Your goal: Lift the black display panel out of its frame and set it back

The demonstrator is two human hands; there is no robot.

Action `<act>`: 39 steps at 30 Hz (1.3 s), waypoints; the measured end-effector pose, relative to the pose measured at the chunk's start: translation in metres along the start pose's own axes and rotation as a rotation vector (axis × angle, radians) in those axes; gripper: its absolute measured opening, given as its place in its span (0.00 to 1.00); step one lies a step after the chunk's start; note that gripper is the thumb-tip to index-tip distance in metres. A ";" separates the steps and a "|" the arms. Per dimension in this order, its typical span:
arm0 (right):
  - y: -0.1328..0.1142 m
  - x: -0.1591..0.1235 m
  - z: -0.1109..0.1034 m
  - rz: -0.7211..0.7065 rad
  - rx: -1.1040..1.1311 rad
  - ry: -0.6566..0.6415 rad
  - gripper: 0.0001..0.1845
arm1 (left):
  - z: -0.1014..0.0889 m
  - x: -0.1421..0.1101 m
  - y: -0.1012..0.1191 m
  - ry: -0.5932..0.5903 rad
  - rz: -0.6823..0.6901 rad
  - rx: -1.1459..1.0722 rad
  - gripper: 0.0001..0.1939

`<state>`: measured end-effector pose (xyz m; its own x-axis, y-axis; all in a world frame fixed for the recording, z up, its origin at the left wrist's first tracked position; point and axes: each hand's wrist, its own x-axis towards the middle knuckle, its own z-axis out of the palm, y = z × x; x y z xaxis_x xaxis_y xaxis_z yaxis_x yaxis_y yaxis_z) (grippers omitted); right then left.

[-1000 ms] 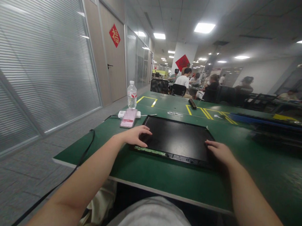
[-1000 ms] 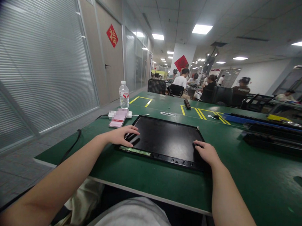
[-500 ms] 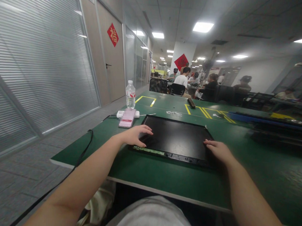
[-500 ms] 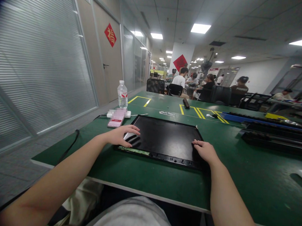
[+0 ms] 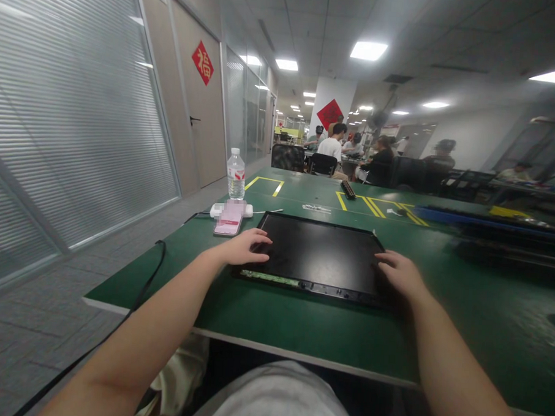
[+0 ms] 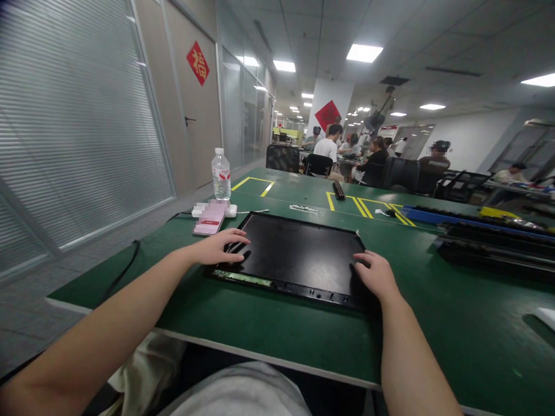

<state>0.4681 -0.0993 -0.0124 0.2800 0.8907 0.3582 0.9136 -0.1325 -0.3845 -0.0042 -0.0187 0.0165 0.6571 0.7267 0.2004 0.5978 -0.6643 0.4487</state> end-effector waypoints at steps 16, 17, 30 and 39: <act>0.024 0.008 0.007 0.287 -0.172 -0.052 0.18 | 0.013 0.012 -0.019 0.105 -0.255 0.294 0.20; 0.026 0.008 0.008 0.295 -0.153 -0.045 0.18 | 0.014 0.012 -0.020 0.107 -0.253 0.296 0.20; 0.031 0.008 0.010 0.402 0.047 -0.051 0.23 | 0.015 0.013 -0.016 0.091 -0.213 0.253 0.20; 0.031 0.006 0.011 0.438 0.271 0.049 0.21 | 0.013 0.012 -0.011 0.088 -0.220 0.254 0.22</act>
<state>0.4953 -0.0930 -0.0318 0.6385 0.7547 0.1509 0.5999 -0.3651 -0.7119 0.0029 -0.0047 0.0024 0.4642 0.8624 0.2019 0.8235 -0.5041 0.2601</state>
